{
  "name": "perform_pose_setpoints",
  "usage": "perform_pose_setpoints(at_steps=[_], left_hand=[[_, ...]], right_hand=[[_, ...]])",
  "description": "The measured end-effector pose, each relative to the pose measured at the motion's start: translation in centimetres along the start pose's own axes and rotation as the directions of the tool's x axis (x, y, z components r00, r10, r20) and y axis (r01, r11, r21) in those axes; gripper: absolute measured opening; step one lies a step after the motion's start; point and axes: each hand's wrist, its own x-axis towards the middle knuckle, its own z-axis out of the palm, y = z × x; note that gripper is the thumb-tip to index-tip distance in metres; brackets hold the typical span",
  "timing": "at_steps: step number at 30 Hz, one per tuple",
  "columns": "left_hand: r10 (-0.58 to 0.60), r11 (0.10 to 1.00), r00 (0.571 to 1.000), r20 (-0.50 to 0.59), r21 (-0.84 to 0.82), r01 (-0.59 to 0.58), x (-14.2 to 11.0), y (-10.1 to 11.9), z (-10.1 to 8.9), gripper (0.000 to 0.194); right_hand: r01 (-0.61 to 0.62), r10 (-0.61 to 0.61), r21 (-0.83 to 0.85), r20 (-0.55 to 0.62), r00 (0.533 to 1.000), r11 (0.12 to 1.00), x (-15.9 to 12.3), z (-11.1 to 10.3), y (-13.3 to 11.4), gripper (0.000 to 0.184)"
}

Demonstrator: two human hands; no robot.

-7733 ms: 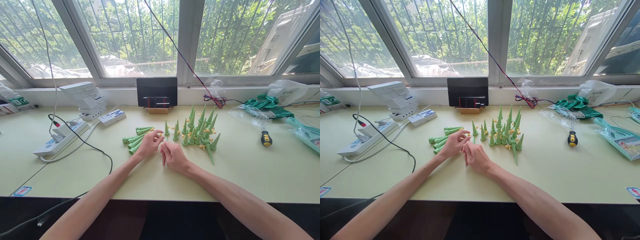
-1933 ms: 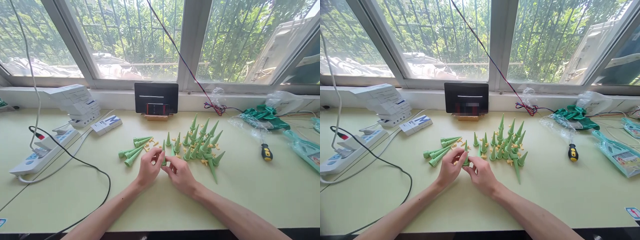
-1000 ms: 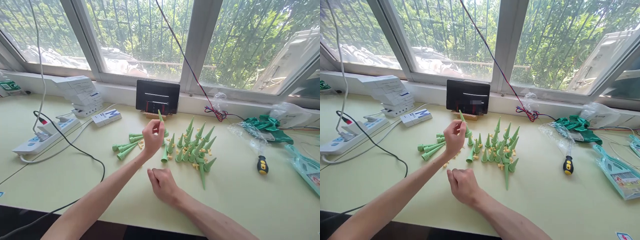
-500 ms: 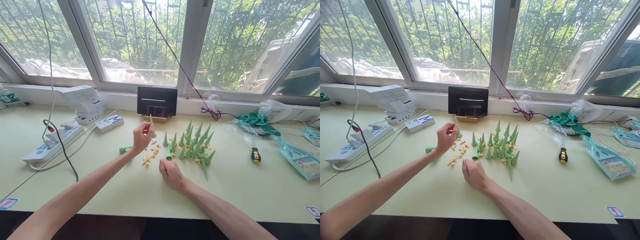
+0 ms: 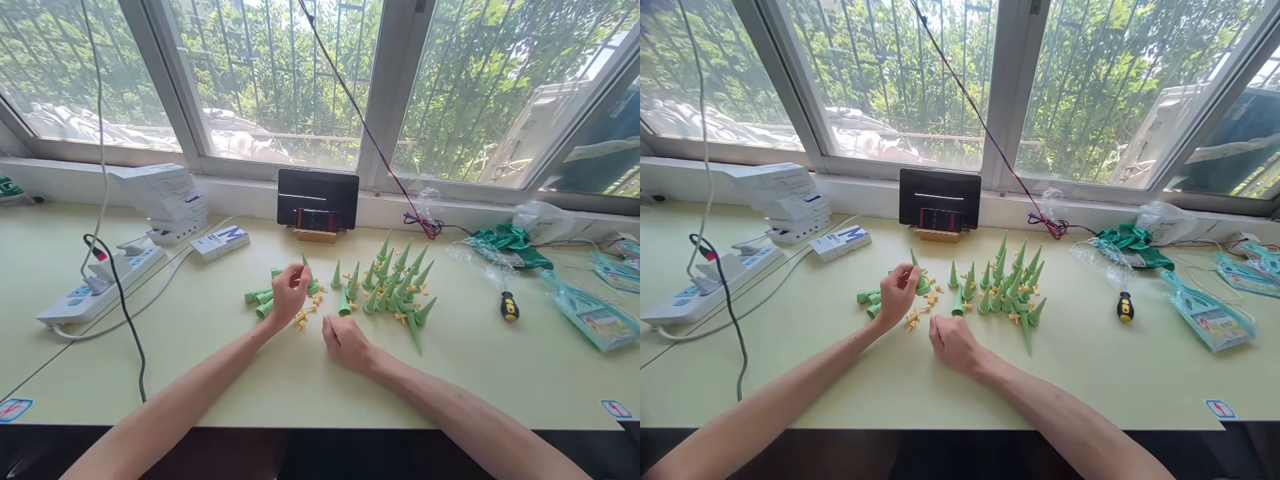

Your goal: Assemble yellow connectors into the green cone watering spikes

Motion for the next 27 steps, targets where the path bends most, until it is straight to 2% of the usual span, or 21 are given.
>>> perform_pose_setpoints(at_steps=[8,13,21,23,27], left_hand=[[-0.017,1.0,1.0,-0.001,-0.016,0.016,-0.5,0.1,0.3,0.026],[-0.039,0.998,0.999,-0.005,-0.046,0.038,-0.4,0.4,1.2,0.026],[-0.069,0.996,0.996,-0.051,-0.063,0.066,-0.3,0.6,2.0,0.027],[-0.074,0.996,0.995,-0.06,-0.052,0.071,-0.2,0.6,2.1,0.027],[-0.098,0.995,0.991,-0.086,-0.037,0.095,0.0,0.2,2.1,0.028]], right_hand=[[0.005,-0.004,0.026,-0.035,0.999,1.0,1.2,0.7,-0.3,0.037],[-0.061,0.075,0.135,-0.106,0.992,0.989,1.3,0.9,-0.2,0.04],[-0.115,0.129,0.165,-0.076,0.989,0.98,1.7,0.7,-0.2,0.043],[-0.124,0.143,0.183,-0.091,0.986,0.975,1.8,0.5,-0.3,0.043],[-0.132,0.164,0.164,-0.196,0.967,0.978,1.9,0.0,-0.6,0.038]])
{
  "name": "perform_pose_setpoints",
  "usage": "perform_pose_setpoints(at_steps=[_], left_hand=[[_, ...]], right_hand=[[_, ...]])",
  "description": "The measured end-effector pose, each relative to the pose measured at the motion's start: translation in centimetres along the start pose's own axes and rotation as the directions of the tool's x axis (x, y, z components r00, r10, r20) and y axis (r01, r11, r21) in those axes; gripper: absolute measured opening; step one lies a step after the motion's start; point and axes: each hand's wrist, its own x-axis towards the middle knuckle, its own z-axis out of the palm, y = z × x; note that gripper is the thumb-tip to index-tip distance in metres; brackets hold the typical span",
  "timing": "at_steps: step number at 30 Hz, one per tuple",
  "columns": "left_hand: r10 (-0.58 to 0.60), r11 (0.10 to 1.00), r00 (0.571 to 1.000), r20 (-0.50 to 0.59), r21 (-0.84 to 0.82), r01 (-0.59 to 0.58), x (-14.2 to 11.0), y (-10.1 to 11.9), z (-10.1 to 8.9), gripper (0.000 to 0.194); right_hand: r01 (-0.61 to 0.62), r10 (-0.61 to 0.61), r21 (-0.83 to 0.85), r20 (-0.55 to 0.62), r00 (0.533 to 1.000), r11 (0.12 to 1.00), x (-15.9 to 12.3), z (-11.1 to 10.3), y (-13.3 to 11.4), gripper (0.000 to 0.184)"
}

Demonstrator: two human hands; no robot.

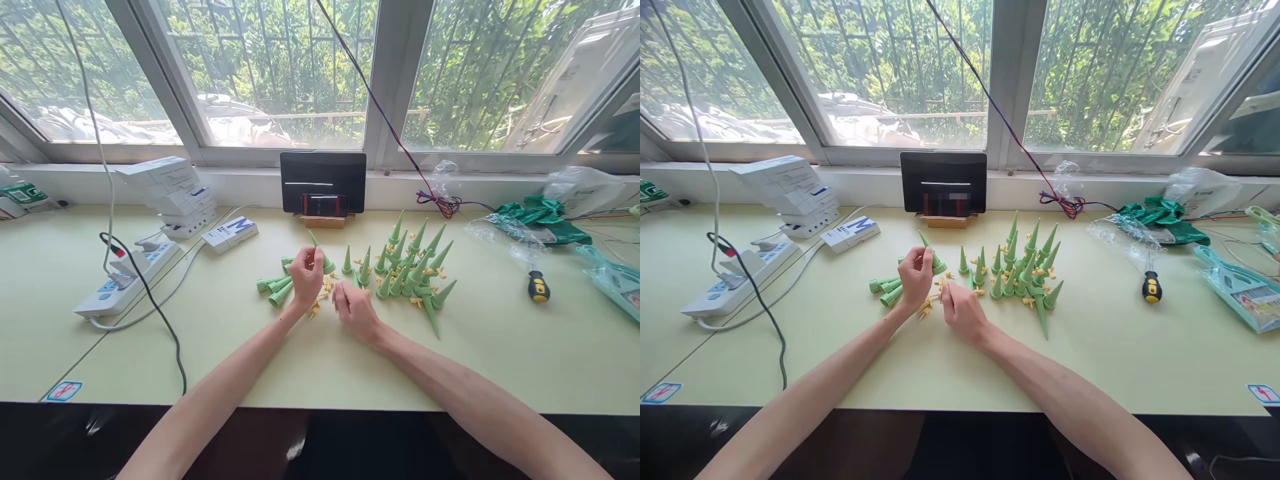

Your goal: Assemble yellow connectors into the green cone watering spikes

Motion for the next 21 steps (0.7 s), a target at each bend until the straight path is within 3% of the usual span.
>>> perform_pose_setpoints(at_steps=[4,8,13,21], left_hand=[[-0.024,1.0,1.0,-0.009,0.001,0.024,0.2,-0.6,-0.5,0.027],[-0.042,0.999,0.999,-0.025,-0.002,0.042,0.4,-1.0,-1.3,0.027],[-0.058,0.998,0.997,-0.054,-0.005,0.057,0.7,-0.8,-1.9,0.027],[-0.036,0.999,0.999,0.028,0.012,0.036,0.5,-0.8,-2.0,0.026]], right_hand=[[0.028,-0.03,-0.051,-0.04,0.999,0.998,0.0,-0.2,-0.3,0.015],[0.095,-0.097,-0.097,-0.026,0.995,0.991,-0.1,-0.2,-0.5,0.023],[0.112,-0.1,-0.161,0.086,0.991,0.981,-0.1,-0.1,-0.5,0.024],[0.123,-0.08,-0.146,0.268,0.96,0.982,0.2,-0.4,-0.1,0.037]])
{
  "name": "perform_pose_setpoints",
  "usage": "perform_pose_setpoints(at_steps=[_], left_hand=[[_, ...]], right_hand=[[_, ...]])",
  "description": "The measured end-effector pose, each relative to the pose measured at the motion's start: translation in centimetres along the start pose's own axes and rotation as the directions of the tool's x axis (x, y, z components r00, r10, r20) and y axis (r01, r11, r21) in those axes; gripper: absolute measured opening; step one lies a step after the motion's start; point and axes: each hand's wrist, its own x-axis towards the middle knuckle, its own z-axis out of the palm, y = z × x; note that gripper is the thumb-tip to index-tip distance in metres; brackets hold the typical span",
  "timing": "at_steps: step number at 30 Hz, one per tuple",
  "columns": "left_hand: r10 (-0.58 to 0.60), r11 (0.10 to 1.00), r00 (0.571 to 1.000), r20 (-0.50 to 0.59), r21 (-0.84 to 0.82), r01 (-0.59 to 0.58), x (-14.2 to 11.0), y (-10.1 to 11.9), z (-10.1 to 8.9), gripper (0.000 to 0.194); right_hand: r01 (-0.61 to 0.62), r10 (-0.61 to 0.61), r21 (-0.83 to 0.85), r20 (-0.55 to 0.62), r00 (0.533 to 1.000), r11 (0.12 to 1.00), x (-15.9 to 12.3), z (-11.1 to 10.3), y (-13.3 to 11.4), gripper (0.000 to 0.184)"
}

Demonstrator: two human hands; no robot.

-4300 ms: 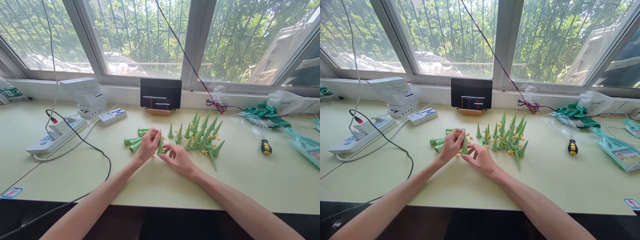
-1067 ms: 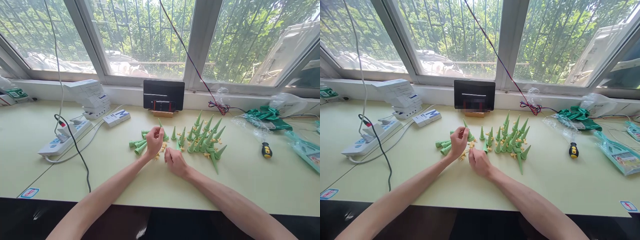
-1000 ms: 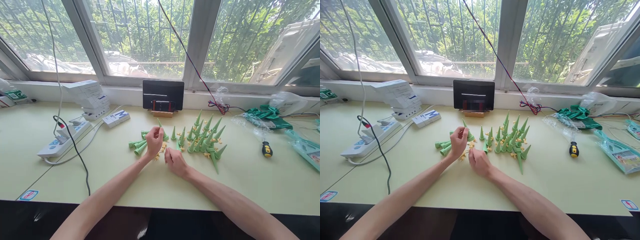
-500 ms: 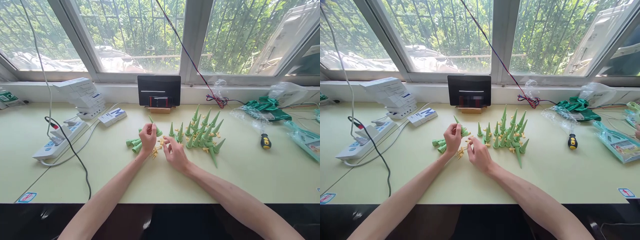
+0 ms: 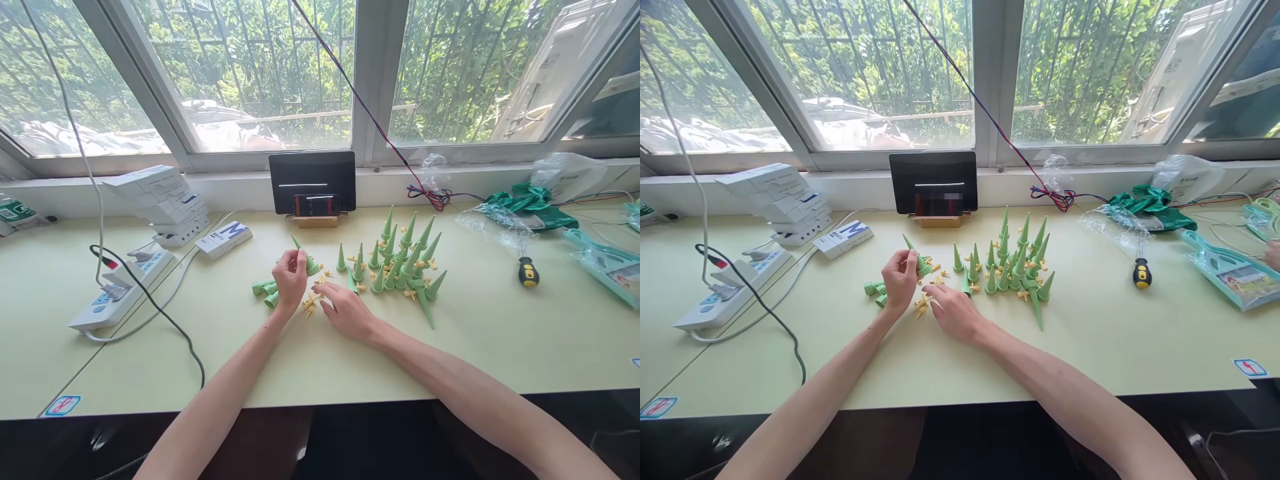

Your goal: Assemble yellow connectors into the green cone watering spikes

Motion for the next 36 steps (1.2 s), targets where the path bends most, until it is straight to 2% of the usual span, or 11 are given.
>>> perform_pose_setpoints(at_steps=[5,11,21,29,36], left_hand=[[0.022,1.0,0.999,0.049,0.005,-0.022,-0.3,0.1,0.1,0.026],[0.024,1.0,0.997,0.076,0.001,-0.025,-0.3,0.4,0.1,0.025],[0.092,0.995,0.991,0.101,0.031,-0.096,-0.6,0.7,0.3,0.023],[0.147,0.984,0.983,0.11,0.087,-0.157,-0.8,0.9,0.5,0.025],[0.15,0.981,0.981,0.119,0.107,-0.163,-0.9,0.9,0.5,0.024]], right_hand=[[-0.043,0.043,0.006,0.042,0.998,0.999,0.0,0.0,0.2,0.033],[-0.074,0.074,-0.007,0.018,0.997,0.997,0.0,0.3,0.8,0.03],[0.003,0.009,-0.08,0.152,0.988,0.997,0.2,-0.3,0.4,0.054],[0.012,0.018,-0.155,0.193,0.981,0.988,-0.4,-0.4,0.1,0.04],[-0.003,0.041,-0.21,0.177,0.983,0.978,-0.5,-0.4,-0.2,0.034]])
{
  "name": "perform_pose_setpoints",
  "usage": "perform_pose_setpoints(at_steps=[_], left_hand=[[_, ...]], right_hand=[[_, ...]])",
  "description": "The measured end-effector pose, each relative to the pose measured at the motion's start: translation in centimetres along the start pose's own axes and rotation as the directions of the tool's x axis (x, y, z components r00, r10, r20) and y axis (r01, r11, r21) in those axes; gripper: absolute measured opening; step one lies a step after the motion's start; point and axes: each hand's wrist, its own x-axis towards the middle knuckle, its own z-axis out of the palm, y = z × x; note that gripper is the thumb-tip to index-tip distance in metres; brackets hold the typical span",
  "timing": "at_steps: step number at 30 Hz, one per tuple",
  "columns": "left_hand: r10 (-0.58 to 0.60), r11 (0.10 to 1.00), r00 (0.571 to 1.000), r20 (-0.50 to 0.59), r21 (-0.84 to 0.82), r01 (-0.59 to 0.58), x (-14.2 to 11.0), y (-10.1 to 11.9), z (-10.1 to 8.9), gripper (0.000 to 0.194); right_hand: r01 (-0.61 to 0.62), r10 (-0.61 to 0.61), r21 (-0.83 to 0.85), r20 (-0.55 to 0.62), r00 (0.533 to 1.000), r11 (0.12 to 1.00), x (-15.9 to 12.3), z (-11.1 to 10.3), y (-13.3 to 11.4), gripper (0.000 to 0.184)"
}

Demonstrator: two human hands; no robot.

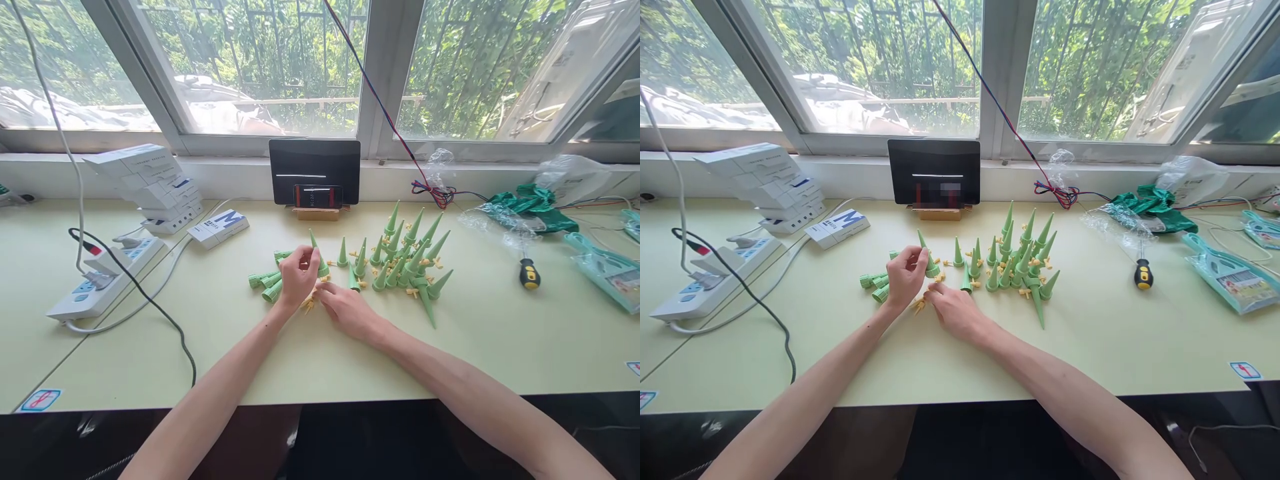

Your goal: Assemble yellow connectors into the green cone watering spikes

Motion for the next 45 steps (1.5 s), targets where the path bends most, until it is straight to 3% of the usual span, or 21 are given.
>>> perform_pose_setpoints(at_steps=[9,20,30,37,45], left_hand=[[-0.005,1.0,1.0,-0.005,0.005,0.005,0.0,0.2,-0.2,0.025],[-0.025,0.998,0.999,0.044,-0.056,0.028,-0.1,0.0,-0.3,0.025],[-0.075,0.988,0.993,0.096,-0.127,0.087,-0.2,-0.3,-0.4,0.031],[-0.05,0.994,0.995,0.081,-0.096,0.058,-0.2,-0.1,-0.4,0.03],[-0.044,0.995,0.998,0.045,-0.089,0.048,0.0,0.0,-0.5,0.026]], right_hand=[[-0.005,0.005,-0.021,-0.033,0.999,1.0,-0.3,0.0,0.6,0.039],[0.005,0.006,0.105,-0.105,0.994,0.994,-0.3,-0.1,0.7,0.02],[-0.031,0.034,0.054,-0.041,0.999,0.998,-0.1,-0.6,0.3,0.012],[-0.052,0.053,0.017,-0.033,0.998,0.999,0.0,-0.8,0.0,0.012],[-0.033,0.062,0.147,-0.196,0.979,0.989,0.0,-0.7,-0.3,0.016]])
